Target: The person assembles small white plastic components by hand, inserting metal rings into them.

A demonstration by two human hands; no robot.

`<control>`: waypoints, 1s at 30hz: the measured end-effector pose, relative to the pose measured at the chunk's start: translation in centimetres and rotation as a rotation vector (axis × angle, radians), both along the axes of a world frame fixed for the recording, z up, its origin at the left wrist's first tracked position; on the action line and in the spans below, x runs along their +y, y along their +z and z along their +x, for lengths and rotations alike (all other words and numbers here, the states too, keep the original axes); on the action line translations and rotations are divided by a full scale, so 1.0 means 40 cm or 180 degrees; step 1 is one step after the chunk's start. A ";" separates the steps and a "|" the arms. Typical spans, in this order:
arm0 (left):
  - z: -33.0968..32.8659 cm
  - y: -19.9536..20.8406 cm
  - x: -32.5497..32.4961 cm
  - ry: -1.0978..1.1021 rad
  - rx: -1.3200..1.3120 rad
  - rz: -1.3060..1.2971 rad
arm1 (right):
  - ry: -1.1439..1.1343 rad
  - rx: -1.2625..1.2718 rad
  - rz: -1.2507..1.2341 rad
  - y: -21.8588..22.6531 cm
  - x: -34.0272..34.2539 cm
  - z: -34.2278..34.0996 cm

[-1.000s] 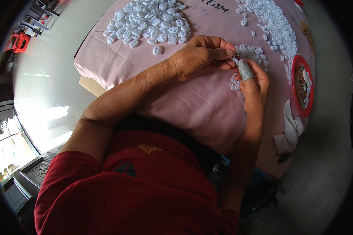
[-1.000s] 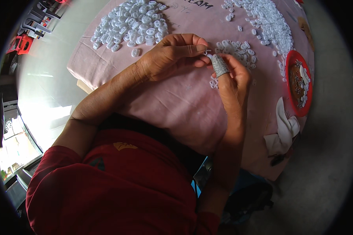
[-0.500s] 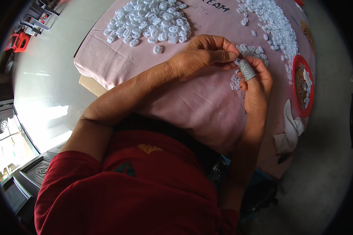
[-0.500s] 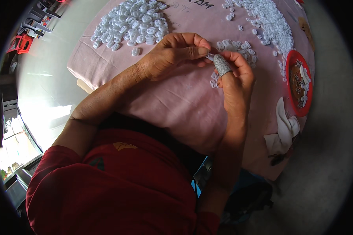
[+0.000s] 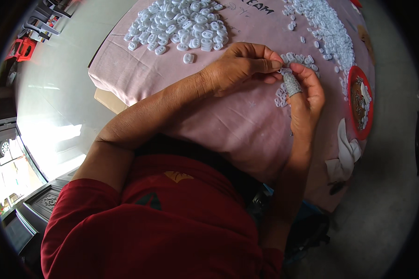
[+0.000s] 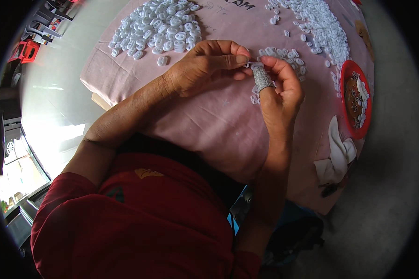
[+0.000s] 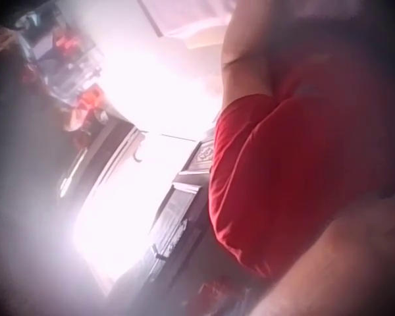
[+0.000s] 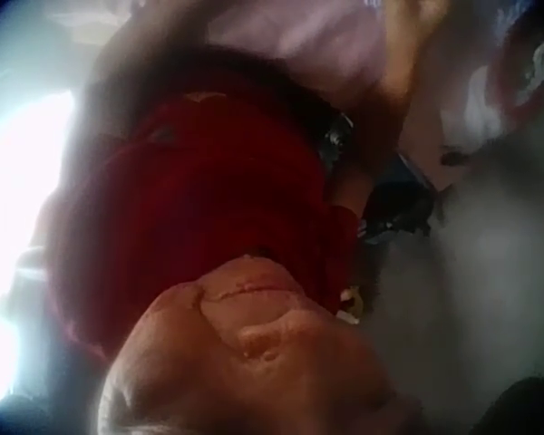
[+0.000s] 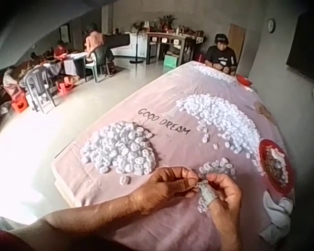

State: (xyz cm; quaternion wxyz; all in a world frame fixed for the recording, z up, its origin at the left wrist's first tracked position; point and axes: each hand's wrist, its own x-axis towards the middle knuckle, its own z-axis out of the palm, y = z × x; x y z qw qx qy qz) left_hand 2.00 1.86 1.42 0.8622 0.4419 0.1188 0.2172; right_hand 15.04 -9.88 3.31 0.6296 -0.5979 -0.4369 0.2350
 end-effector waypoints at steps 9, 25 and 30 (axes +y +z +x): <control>-0.005 0.005 0.006 0.0017 0.0136 0.0068 | 0.0077 -0.0007 -0.0246 -0.004 -0.010 0.012; -0.006 0.005 0.003 0.0024 0.0179 0.0108 | 0.0127 -0.0054 -0.0191 -0.004 -0.015 0.016; -0.011 0.006 -0.001 0.0440 0.0373 0.1020 | -0.0017 0.0080 -0.0321 0.014 -0.012 0.006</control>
